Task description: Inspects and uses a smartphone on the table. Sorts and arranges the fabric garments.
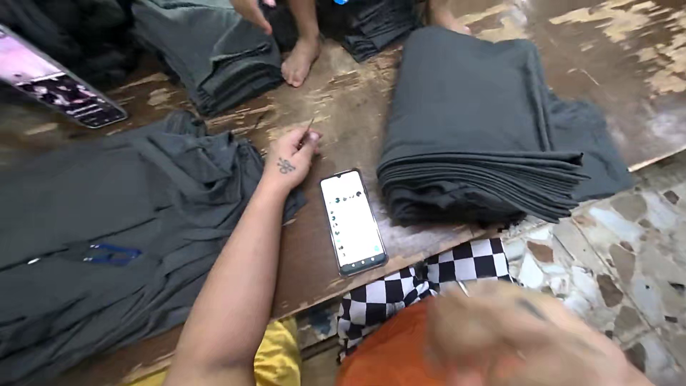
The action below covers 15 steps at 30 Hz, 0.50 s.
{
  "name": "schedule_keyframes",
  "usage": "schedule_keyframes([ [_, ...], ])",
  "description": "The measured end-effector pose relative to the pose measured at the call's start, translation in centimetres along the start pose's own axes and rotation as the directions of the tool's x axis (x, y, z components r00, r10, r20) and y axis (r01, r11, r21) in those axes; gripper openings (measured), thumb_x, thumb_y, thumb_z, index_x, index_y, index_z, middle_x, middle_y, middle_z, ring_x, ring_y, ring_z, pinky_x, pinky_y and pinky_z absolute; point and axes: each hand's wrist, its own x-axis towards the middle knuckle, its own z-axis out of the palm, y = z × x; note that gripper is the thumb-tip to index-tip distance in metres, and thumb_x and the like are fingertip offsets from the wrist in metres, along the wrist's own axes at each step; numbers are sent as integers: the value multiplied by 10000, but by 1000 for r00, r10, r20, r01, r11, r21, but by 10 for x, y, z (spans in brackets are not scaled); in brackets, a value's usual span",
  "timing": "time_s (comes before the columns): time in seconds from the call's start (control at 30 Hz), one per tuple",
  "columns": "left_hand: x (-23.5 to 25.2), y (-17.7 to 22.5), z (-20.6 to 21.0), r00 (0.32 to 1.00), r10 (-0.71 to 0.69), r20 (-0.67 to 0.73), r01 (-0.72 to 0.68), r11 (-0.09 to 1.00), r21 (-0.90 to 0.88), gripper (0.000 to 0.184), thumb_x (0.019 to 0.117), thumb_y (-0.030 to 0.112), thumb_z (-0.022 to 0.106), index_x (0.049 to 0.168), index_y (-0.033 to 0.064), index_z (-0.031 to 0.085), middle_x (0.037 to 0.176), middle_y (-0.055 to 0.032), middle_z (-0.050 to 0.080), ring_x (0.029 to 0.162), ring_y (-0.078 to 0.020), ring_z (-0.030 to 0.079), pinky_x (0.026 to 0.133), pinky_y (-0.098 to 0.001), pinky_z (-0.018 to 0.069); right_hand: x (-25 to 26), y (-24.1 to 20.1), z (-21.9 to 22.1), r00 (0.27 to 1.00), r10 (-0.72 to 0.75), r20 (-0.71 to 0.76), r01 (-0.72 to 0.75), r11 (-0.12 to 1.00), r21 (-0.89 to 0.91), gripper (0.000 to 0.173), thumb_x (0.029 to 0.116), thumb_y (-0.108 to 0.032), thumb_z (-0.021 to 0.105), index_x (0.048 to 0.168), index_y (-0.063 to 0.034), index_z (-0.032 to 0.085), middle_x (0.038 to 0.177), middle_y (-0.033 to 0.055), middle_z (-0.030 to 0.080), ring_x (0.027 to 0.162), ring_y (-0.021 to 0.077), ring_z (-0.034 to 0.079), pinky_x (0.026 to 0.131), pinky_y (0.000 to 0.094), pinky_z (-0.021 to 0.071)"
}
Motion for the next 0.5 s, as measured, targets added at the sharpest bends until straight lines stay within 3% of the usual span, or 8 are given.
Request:
schedule_keyframes([
  [0.03, -1, 0, 1, 1000, 10, -1, -10, 1000, 2, 363, 1103, 268, 409, 1255, 54, 660, 939, -97, 711, 752, -169, 645, 714, -403, 537, 14, 22, 0, 998, 48, 48, -41, 988, -148, 488, 1061, -464, 482, 1206, -26, 643, 1109, 153, 678, 1071, 202, 664, 943, 311, 552],
  [0.07, -1, 0, 0, 1000, 20, -3, -20, 1000, 9, 366, 1101, 274, 410, 1254, 56, 661, 939, -95, 713, 761, -170, 650, 723, -405, 537, 22, 44, 4, 990, 123, 69, -99, 954, -283, 710, 1016, -625, 437, 1316, -7, 620, 1216, 214, 658, 1158, 286, 647, 991, 383, 536],
  [0.13, -1, -1, 0, 999, 39, -4, -39, 999, 22, 369, 1098, 288, 423, 1250, 57, 667, 946, -95, 719, 779, -176, 664, 738, -413, 542, 29, 81, 18, 958, 282, 59, -233, 879, -416, 917, 960, -725, 396, 1439, 46, 528, 1384, 311, 577, 1278, 412, 598, 1066, 488, 500],
  [0.23, -2, 0, -2, 999, 41, 6, -42, 999, 25, 364, 1099, 277, 427, 1253, 48, 665, 953, -101, 721, 789, -177, 666, 747, -404, 541, 35, 107, 31, 892, 452, 23, -391, 795, -464, 903, 958, -673, 473, 1505, 45, 450, 1510, 333, 452, 1348, 434, 537, 1078, 481, 488],
  [0.33, -4, -1, -2, 999, 40, 15, -40, 999, 25, 362, 1099, 286, 424, 1245, 67, 672, 934, -90, 719, 773, -167, 662, 726, -390, 536, 42, 111, 40, 818, 575, -6, -491, 694, -527, 918, 942, -666, 515, 1557, 5, 390, 1620, 334, 267, 1471, 451, 378, 1117, 471, 448],
  [0.5, -4, -4, -3, 998, 50, 31, -50, 999, 17, 370, 1098, 308, 418, 1242, 88, 678, 959, -82, 731, 807, -160, 685, 737, -390, 549, 44, 112, 43, 809, 587, -27, -488, 646, -586, 967, 916, -737, 461, 1528, 12, 437, 1617, 338, 268, 1450, 461, 408, 1064, 472, 491],
])
